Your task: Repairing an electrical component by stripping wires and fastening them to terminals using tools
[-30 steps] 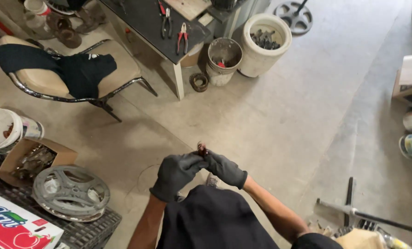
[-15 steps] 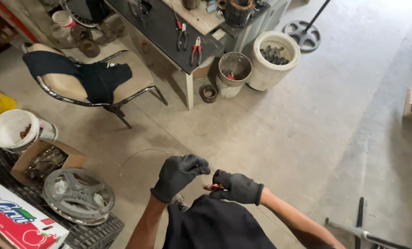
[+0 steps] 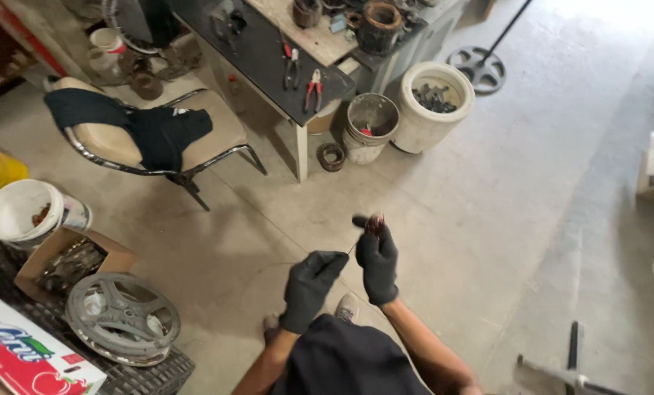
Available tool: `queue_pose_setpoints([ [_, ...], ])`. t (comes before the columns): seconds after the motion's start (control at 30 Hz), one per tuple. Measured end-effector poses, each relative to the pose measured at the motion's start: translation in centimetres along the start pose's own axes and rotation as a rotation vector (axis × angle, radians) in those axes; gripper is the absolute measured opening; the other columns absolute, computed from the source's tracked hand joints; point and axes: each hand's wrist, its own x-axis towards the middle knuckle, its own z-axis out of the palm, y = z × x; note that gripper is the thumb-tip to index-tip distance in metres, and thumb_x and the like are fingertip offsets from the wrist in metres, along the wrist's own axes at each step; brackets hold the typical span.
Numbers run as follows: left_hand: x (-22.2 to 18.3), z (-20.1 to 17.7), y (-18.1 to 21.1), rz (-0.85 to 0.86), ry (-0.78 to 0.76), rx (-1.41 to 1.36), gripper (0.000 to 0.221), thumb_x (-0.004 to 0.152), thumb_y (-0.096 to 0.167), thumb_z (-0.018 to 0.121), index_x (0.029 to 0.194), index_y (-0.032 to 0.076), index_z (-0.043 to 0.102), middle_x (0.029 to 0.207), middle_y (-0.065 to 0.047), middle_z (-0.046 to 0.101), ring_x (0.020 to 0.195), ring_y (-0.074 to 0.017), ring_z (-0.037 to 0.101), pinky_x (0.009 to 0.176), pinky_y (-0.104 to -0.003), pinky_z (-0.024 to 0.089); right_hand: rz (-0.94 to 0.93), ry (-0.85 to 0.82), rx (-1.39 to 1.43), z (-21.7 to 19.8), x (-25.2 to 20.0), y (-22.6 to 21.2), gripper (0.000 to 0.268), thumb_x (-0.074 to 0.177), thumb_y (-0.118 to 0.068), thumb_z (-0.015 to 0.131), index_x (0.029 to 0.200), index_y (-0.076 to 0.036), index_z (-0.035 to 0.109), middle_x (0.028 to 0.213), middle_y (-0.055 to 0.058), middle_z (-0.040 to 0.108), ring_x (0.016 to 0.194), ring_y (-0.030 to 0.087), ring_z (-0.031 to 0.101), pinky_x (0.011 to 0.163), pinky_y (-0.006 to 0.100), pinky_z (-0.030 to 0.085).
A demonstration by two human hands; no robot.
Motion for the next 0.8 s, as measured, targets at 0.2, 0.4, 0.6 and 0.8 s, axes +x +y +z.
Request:
queue_pose_setpoints([
  [0.2,-1.3,1.4,-0.1,0.254,0.044,0.117,0.017,0.092,0.022,0.075,0.106,0.013,0.079,0.096,0.001,0.083,0.087,-0.0067,0.075,0.076,-0.026,0.058,0.062,0.115,0.271,2.5,1.1,-1.4,0.038,0.107,-0.037,0.043,0.102,-0.006,0.062,0.063,0.002,0.044,0.056,0.015,0.044,0.053,0.031,0.037],
  [0.4,-1.6,0.7,1.1,0.559,-0.035,0.316,0.016,0.097,0.017,0.071,0.110,0.012,0.076,0.090,-0.003,0.077,0.068,-0.0177,0.070,0.062,-0.035,0.051,0.248,0.078,0.658,1.8,4.3,-2.2,0.040,0.102,-0.047,0.052,0.118,-0.011,0.059,0.073,-0.002,0.040,0.060,0.012,0.039,0.059,0.030,0.035],
  [0.6,-0.4,-3.2,1.0,0.878,-0.176,0.752,0.019,0.096,0.024,0.072,0.114,0.018,0.075,0.078,-0.007,0.071,0.054,-0.0305,0.063,0.049,-0.046,0.043,-0.192,-0.510,-0.165,-2.8,4.6,9.6,0.027,0.107,-0.017,0.038,0.129,-0.007,0.050,0.090,-0.001,0.054,0.075,0.011,0.047,0.068,0.029,0.045],
  [0.8,2.0,-6.9,1.6,0.800,-0.248,0.844,0.016,0.081,0.024,0.080,0.094,0.020,0.073,0.073,-0.009,0.069,0.059,-0.0366,0.066,0.050,-0.049,0.052,-0.157,-1.000,-0.538,-4.2,-0.5,6.1,0.067,0.087,-0.047,0.071,0.141,-0.009,0.057,0.105,0.024,0.073,0.096,0.050,0.067,0.075,0.057,0.059],
])
